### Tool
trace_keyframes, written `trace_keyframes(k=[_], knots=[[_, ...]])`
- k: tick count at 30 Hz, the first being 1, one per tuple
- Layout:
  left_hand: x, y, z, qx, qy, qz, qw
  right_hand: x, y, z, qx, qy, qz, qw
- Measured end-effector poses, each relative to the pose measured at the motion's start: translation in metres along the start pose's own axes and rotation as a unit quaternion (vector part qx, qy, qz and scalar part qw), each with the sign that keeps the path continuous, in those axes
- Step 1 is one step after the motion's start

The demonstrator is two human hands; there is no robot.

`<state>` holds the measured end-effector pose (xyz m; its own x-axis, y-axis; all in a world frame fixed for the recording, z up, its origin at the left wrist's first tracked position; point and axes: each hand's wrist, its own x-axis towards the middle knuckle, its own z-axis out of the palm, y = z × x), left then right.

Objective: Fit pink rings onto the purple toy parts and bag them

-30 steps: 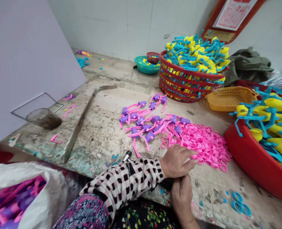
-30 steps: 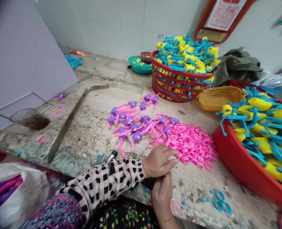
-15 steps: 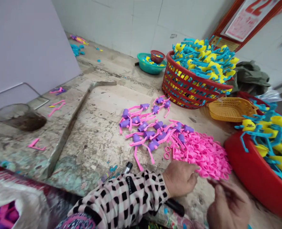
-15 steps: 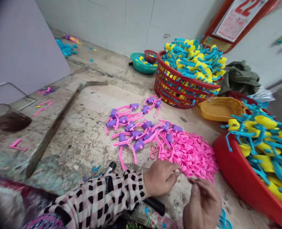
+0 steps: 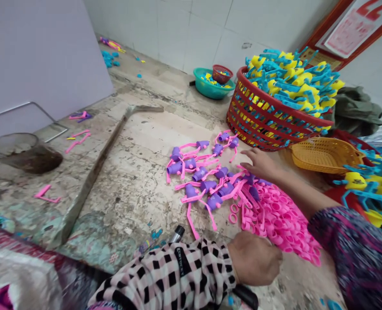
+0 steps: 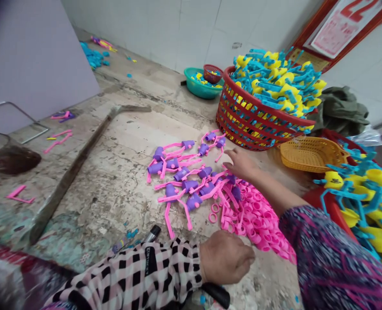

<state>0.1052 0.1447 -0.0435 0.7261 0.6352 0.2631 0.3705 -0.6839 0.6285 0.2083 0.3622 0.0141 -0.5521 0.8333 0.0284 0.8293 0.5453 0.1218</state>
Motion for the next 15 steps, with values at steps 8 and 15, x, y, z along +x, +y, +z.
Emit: trace_keyframes(k=[8, 15], knots=[[0.001, -0.001, 0.011, 0.006, 0.011, 0.007, 1.000, 0.102, 0.013, 0.020, -0.042, -0.075, 0.026, 0.996], [0.000, -0.001, 0.019, 0.014, 0.049, -0.015, 0.999, 0.135, 0.008, 0.039, -0.076, -0.140, 0.043, 0.986]])
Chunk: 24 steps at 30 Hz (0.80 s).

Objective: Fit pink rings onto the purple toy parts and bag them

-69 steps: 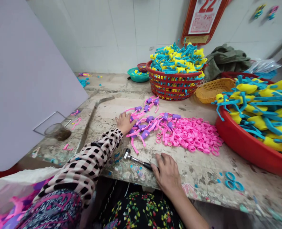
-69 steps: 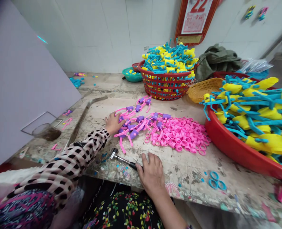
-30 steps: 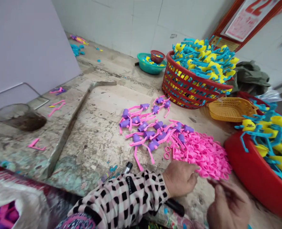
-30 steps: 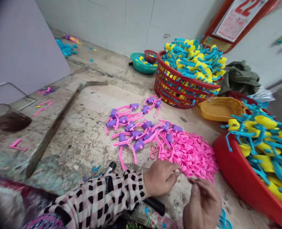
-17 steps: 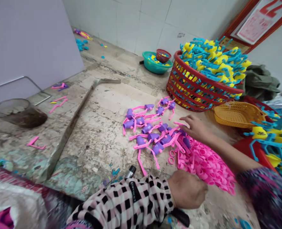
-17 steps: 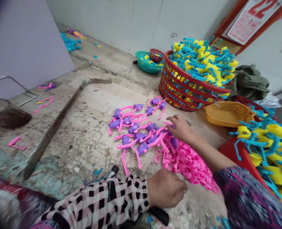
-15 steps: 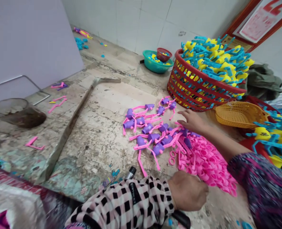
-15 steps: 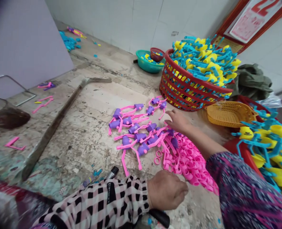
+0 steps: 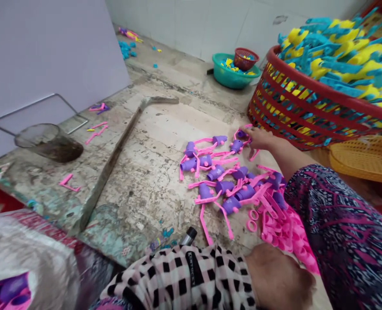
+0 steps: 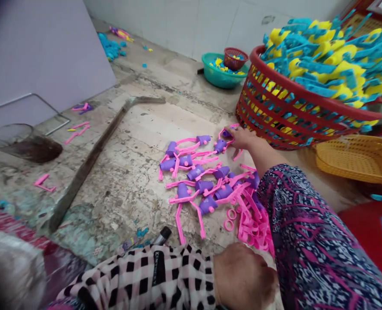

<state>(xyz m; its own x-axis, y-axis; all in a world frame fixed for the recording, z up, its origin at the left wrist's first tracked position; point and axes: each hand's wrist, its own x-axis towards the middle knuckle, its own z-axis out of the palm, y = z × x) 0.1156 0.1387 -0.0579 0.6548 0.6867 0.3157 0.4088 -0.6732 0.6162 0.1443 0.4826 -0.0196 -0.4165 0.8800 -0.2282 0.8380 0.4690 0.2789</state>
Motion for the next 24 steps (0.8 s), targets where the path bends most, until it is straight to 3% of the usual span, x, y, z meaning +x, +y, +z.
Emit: trace_keyframes(k=[5, 14, 20, 24], knots=[[0.001, 0.002, -0.006, -0.001, -0.010, -0.012, 1.000, -0.009, -0.001, 0.005, -0.028, 0.032, -0.032, 0.999], [0.005, 0.000, -0.020, -0.023, -0.094, -0.008, 0.995, -0.042, 0.010, 0.014, -0.013, 0.074, -0.147, 0.986], [0.003, -0.001, -0.019, -0.036, -0.082, -0.013, 0.996, -0.081, 0.028, -0.008, 0.047, 0.121, -0.132, 0.983], [0.002, -0.001, -0.019, -0.030, -0.068, -0.013, 0.997, -0.113, 0.020, -0.023, 0.107, 0.142, -0.095, 0.980]])
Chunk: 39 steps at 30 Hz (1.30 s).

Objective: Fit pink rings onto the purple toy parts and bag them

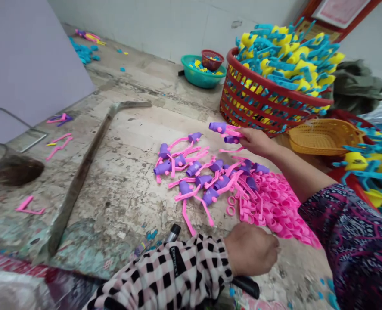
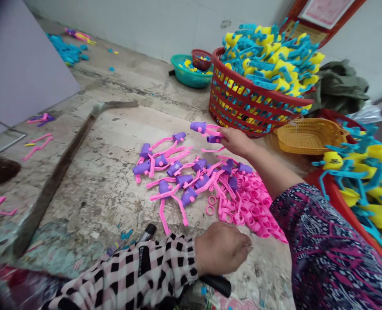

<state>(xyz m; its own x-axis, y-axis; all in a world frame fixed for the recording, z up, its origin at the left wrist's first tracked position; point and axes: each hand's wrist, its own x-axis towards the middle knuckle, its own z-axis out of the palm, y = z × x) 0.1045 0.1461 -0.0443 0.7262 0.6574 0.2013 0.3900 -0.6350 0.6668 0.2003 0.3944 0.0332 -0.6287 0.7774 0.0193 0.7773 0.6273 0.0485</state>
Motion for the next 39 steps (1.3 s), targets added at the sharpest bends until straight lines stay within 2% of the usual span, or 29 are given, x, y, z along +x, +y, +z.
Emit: trace_keyframes(k=[3, 6, 10, 12, 14, 16, 20, 24, 30, 35, 39], knots=[[0.000, 0.000, 0.000, 0.002, -0.002, 0.008, 1.000, -0.013, -0.022, 0.000, 0.042, -0.007, 0.008, 0.999], [0.000, 0.000, 0.000, 0.000, 0.003, 0.007, 1.000, -0.021, -0.045, 0.008, 0.075, -0.032, -0.015, 0.997], [-0.002, -0.001, 0.002, -0.006, 0.016, -0.002, 1.000, -0.027, -0.055, 0.004, 0.103, -0.040, -0.025, 0.994], [-0.003, -0.001, 0.002, -0.012, 0.022, -0.002, 1.000, -0.032, -0.049, -0.006, 0.125, -0.022, 0.011, 0.992], [-0.003, -0.001, 0.003, -0.018, 0.023, -0.003, 1.000, -0.040, -0.035, -0.017, 0.129, -0.013, 0.082, 0.988], [-0.003, -0.002, 0.003, -0.021, 0.023, -0.003, 1.000, -0.050, -0.018, -0.021, 0.097, -0.033, 0.147, 0.984], [-0.002, -0.002, 0.004, -0.025, 0.026, 0.000, 0.999, -0.075, 0.015, -0.009, 0.052, -0.100, 0.208, 0.972], [-0.001, -0.002, 0.005, -0.041, 0.024, -0.003, 0.999, -0.091, 0.030, 0.011, 0.044, -0.165, 0.216, 0.961], [-0.001, -0.002, 0.005, -0.066, 0.023, -0.017, 0.997, -0.095, 0.031, 0.017, 0.058, -0.184, 0.196, 0.961], [-0.001, -0.002, 0.001, -0.083, 0.027, -0.024, 0.996, -0.099, 0.024, 0.003, 0.031, -0.139, 0.219, 0.965], [0.000, -0.001, -0.002, -0.103, 0.041, -0.032, 0.993, -0.108, 0.008, -0.015, -0.008, -0.087, 0.231, 0.969]])
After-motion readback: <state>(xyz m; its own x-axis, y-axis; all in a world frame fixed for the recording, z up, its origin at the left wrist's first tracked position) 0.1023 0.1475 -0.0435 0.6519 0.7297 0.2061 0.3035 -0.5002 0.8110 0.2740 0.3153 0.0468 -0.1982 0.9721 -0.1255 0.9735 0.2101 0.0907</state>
